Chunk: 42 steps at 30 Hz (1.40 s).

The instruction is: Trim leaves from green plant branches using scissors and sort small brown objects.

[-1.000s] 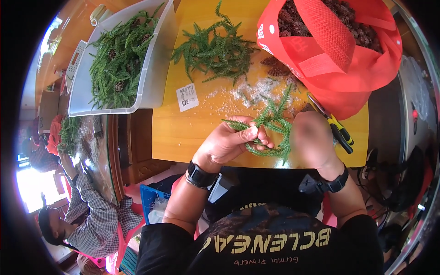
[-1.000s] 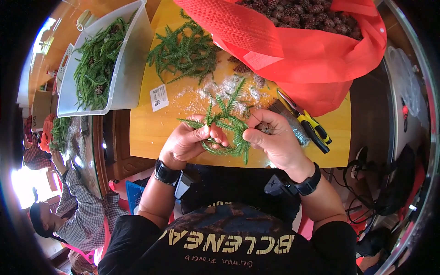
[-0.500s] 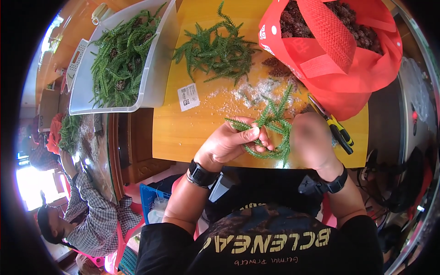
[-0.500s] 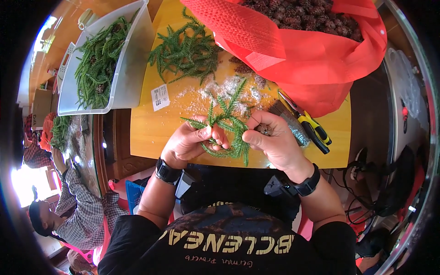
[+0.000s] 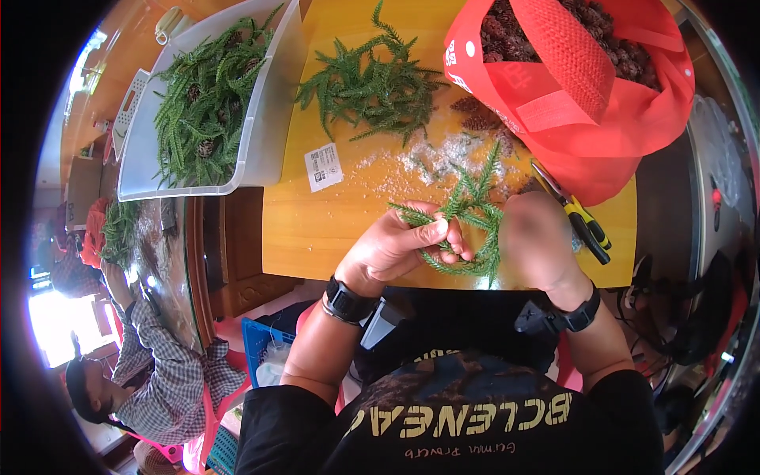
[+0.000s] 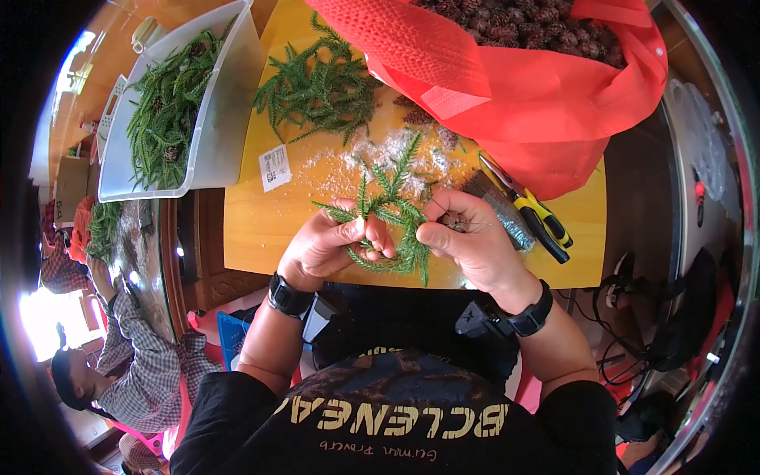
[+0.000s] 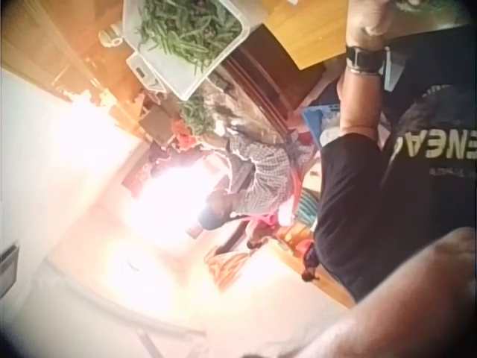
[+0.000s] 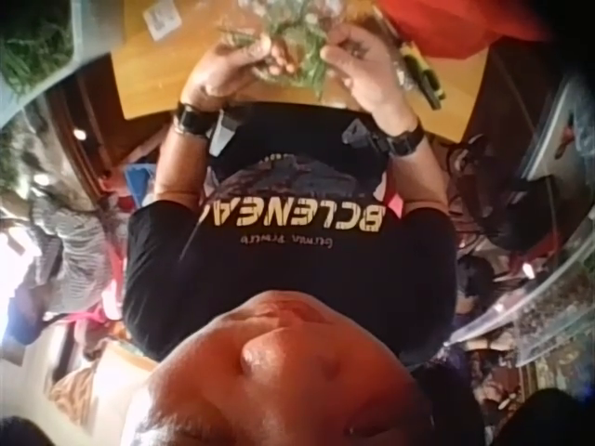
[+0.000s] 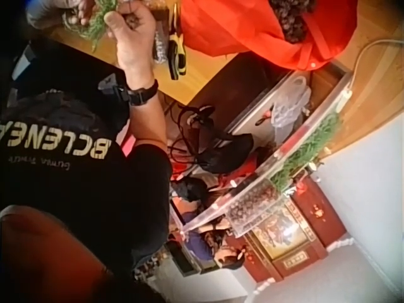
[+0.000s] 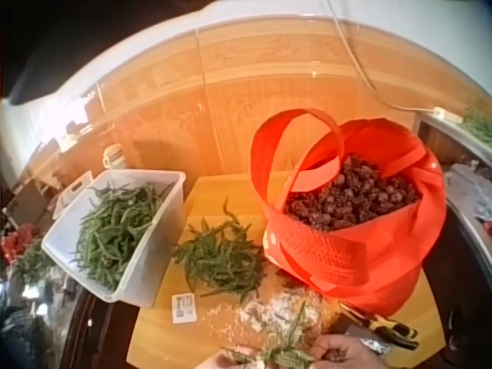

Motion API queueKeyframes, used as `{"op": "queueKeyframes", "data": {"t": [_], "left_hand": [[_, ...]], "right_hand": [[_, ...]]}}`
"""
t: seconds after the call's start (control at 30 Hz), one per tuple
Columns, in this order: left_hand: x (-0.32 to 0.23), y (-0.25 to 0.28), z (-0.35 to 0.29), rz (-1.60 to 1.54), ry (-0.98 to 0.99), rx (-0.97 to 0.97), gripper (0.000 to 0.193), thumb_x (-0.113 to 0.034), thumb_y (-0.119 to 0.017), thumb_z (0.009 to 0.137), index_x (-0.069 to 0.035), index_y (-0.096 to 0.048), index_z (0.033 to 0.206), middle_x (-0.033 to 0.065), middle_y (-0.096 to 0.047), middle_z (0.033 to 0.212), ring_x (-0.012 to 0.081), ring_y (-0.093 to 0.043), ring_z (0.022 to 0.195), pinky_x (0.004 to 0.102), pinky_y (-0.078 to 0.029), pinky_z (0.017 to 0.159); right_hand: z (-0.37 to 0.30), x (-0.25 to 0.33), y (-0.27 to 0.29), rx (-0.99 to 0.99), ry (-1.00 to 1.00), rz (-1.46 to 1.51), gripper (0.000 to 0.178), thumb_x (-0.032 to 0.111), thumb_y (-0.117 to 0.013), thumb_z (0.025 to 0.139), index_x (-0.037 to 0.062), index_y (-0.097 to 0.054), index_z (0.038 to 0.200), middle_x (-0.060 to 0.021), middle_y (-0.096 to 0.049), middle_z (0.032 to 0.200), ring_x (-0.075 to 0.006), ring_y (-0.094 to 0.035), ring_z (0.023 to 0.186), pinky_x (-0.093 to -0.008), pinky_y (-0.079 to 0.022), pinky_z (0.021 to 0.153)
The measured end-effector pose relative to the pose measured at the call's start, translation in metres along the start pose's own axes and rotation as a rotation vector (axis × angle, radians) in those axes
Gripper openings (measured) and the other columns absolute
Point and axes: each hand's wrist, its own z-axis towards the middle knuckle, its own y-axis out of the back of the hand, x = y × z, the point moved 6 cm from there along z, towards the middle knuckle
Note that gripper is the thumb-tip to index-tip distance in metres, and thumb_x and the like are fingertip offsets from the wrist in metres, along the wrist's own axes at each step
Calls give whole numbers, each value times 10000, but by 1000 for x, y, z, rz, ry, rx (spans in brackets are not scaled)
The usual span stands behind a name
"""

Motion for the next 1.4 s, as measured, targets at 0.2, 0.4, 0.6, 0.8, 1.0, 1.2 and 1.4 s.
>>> {"op": "queueKeyframes", "data": {"t": [0.2, 0.4, 0.6, 0.8, 1.0, 1.2, 1.4], "left_hand": [[0, 0, 0, 12, 5, 0, 247, -216, -590, 869, 29, -592, 892, 145, -619, 871, 216, -611, 844, 283, -496, 731], [-2, -1, 0, 62, 17, -20, 243, -218, -571, 882, 24, -588, 883, 135, -614, 863, 195, -608, 827, 263, -498, 717], [-14, 2, 0, 76, -73, -132, 242, -189, -573, 883, 6, -532, 1021, 116, -609, 859, 168, -605, 807, 240, -507, 694], [-13, 0, 0, 173, -162, -186, 442, -190, -727, 766, -27, -487, 1100, 54, -601, 864, 109, -579, 781, 220, -468, 665], [-15, 0, 0, 344, -210, -313, 267, -99, -698, 779, -36, -534, 980, -6, -578, 837, 58, -551, 766, 196, -456, 669], [-15, -3, 1, 563, -236, -329, 211, -19, -664, 747, -21, -567, 934, -3, -587, 828, 62, -547, 746, 201, -454, 672], [-9, -11, 3, 888, -201, -267, 221, 10, -657, 733, -23, -563, 930, -2, -574, 889, 62, -534, 836, 215, -440, 741]], "right_hand": [[1, -1, 0, 14, 2, -2, 124, 104, -672, 802, 66, -554, 800, 57, -493, 678, -19, -438, 583, -159, -344, 531], [-1, 1, -2, 16, -9, -15, 127, 97, -673, 801, 67, -550, 793, 62, -487, 680, -15, -432, 587, -158, -339, 536], [1, 3, -3, -9, 59, -131, 129, 68, -672, 798, 52, -545, 792, 70, -472, 695, -1, -418, 624, -154, -327, 566], [1, 7, -5, -43, 154, -337, 128, 37, -675, 790, 39, -547, 797, 68, -477, 702, 8, -417, 622, -157, -330, 558], [-1, 4, -6, -17, 126, -384, 145, 35, -682, 783, 25, -553, 847, 48, -525, 749, 6, -442, 631, -154, -350, 563], [-2, 21, -7, -74, 246, -427, 228, 96, -698, 774, 17, -546, 925, 22, -520, 840, -22, -465, 736, -167, -371, 645], [-2, 16, -6, -115, 163, -482, 178, 56, -654, 789, 12, -550, 927, 12, -539, 863, -35, -489, 780, -183, -390, 697]]}}
